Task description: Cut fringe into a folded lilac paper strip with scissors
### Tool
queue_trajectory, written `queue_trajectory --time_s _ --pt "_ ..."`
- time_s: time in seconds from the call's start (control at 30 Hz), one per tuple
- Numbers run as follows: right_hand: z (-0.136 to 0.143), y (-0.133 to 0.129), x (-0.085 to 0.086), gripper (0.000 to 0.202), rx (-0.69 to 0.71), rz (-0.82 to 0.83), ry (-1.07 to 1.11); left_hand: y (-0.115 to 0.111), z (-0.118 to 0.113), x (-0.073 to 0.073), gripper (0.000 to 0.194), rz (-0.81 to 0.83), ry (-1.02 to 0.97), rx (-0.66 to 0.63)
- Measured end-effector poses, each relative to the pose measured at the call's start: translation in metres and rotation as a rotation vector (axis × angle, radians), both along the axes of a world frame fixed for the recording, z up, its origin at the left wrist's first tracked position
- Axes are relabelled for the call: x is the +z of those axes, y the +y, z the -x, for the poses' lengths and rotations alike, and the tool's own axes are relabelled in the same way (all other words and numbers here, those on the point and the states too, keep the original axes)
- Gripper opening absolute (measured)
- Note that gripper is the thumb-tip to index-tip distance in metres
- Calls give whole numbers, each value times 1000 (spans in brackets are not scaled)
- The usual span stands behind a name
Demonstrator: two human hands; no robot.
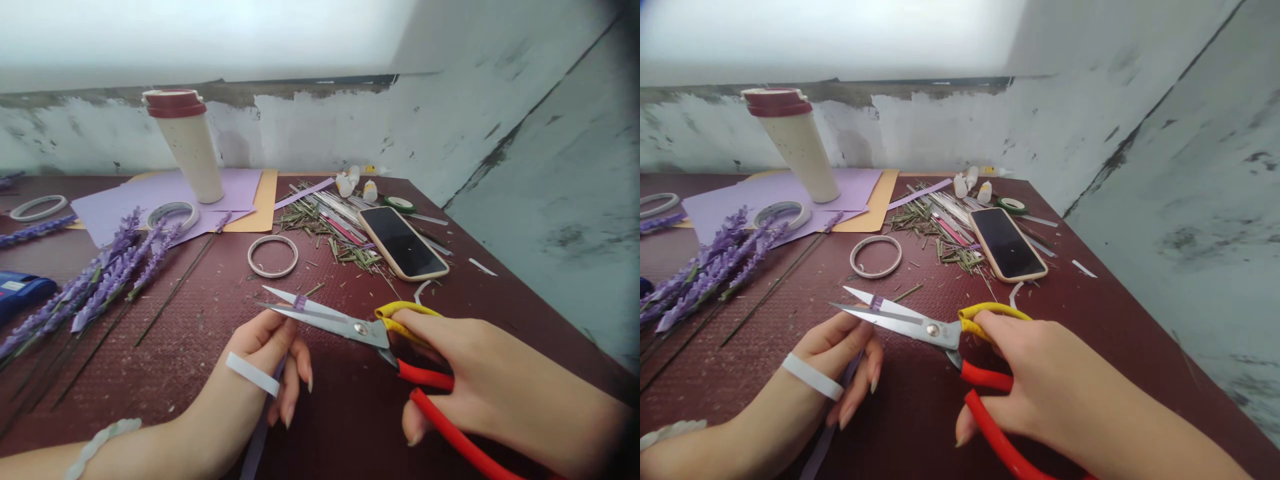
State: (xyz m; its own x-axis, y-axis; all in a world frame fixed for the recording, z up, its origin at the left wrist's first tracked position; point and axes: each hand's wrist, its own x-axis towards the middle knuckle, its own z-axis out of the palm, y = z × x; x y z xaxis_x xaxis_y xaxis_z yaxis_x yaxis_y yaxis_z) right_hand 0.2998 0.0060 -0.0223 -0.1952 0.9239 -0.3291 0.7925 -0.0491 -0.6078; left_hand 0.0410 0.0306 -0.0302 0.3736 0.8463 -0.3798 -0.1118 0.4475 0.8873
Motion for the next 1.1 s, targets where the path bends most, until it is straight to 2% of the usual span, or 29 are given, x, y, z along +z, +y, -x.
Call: queue_trajectory --time_s 0.3,0.5,0.7,0.93,1.1 --pt "2 4 3 33 45 -110 -44 1 -1 -2 47 -7 -9 -6" --pt "-1 4 6 38 31 -1 20 -1 0 -2 49 -3 8 -19" --pt "-6 0 0 49 75 -270 -158 0 0 1 44 17 -25 40" --pt "6 3 8 43 44 -195 -120 1 0 0 39 15 -35 63" --pt "7 -1 3 44 26 -208 -114 0 -1 -1 42 5 -28 10"
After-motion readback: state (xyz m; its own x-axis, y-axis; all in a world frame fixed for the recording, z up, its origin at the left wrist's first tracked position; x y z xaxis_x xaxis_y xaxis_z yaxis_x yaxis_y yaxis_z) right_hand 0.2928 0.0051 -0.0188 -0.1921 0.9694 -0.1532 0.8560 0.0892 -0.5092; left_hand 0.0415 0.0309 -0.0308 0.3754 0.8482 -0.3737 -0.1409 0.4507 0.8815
